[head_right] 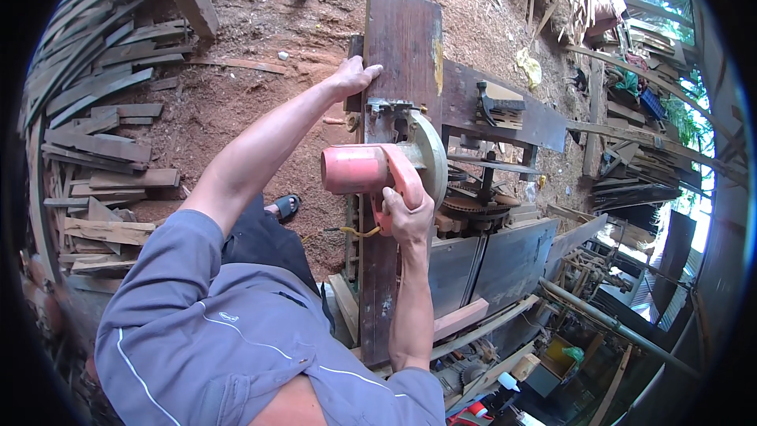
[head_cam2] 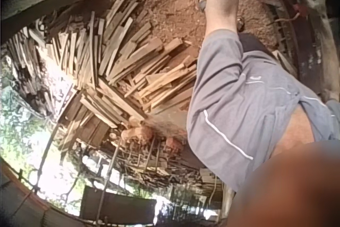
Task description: Cutting a wooden board with a handheld circular saw.
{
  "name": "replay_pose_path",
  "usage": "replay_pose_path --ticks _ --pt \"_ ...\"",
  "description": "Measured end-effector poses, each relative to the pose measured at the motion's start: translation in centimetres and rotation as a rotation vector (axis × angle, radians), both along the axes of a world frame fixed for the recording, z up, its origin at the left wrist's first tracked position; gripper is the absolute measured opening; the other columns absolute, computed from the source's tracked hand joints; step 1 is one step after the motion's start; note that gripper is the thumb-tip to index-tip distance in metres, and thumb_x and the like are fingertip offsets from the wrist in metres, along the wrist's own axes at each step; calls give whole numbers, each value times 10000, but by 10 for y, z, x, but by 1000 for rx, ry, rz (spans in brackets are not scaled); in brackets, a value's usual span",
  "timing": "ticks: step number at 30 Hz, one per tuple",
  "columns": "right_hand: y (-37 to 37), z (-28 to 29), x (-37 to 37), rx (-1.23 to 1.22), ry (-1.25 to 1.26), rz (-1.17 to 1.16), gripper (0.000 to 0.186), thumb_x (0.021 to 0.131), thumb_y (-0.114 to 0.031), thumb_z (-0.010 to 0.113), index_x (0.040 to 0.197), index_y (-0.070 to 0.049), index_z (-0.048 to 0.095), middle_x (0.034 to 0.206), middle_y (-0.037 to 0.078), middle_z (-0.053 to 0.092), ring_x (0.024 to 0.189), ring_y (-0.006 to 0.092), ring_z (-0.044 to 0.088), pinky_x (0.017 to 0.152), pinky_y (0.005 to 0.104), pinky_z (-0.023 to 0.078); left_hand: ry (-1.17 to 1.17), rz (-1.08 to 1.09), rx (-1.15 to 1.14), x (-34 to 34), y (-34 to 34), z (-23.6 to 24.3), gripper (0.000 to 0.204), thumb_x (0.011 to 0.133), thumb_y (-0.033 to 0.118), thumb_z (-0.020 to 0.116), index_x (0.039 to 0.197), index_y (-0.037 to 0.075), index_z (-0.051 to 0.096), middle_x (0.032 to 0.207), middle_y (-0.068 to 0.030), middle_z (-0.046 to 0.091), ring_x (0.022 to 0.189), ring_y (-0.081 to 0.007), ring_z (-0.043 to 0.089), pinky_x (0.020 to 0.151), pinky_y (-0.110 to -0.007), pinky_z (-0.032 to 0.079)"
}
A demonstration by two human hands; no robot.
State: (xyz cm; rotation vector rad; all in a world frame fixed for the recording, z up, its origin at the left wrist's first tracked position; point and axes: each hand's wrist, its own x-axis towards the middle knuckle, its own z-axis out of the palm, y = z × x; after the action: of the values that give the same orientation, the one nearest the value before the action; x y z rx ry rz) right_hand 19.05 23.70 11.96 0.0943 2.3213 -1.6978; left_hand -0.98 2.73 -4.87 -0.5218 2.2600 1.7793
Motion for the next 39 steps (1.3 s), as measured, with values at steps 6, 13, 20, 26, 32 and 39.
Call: replay_pose_path --ticks 6,13,20,26,32,39 --pt "9 -3 0 4 -22 50 257 857 -57 711 1097 31 680 709 9 630 597 83 583 561 251 484 -90 -89 100 0 -5 10 783 930 500 631 1360 -133 465 1478 -435 282 1403 -485 348 1171 -436 329" --pt "7 -1 -2 -1 -40 61 223 857 -71 712 1053 32 687 704 12 630 604 83 587 566 252 487 -103 -58 103 -1 -5 8 776 925 497 640 1362 -121 471 1471 -423 308 1388 -476 374 1160 -464 339" --pt "7 1 -2 4 -38 80 218 857 -79 713 1045 28 684 701 12 628 601 84 584 563 252 486 -105 -61 110 -2 -3 9 760 925 502 636 1355 -108 489 1467 -399 340 1374 -467 397 1147 -466 358" --pt "3 4 0 5 -39 51 137 847 -51 692 940 42 655 683 39 600 571 119 568 549 270 473 -103 -63 93 1 -2 13 748 927 499 635 1348 -105 500 1457 -390 358 1354 -465 422 1134 -462 377" --pt "0 3 1 12 -16 35 116 857 -32 674 940 46 656 670 39 599 557 117 565 538 268 470 -84 -59 111 1 -5 11 742 927 498 636 1332 -112 517 1444 -393 371 1338 -475 435 1130 -463 381" --pt "4 -4 0 62 16 18 213 864 -49 692 1058 38 683 715 11 636 600 77 583 555 251 480 -82 -72 102 2 -7 10 750 929 504 630 1332 -118 514 1442 -405 369 1346 -475 427 1135 -463 374"
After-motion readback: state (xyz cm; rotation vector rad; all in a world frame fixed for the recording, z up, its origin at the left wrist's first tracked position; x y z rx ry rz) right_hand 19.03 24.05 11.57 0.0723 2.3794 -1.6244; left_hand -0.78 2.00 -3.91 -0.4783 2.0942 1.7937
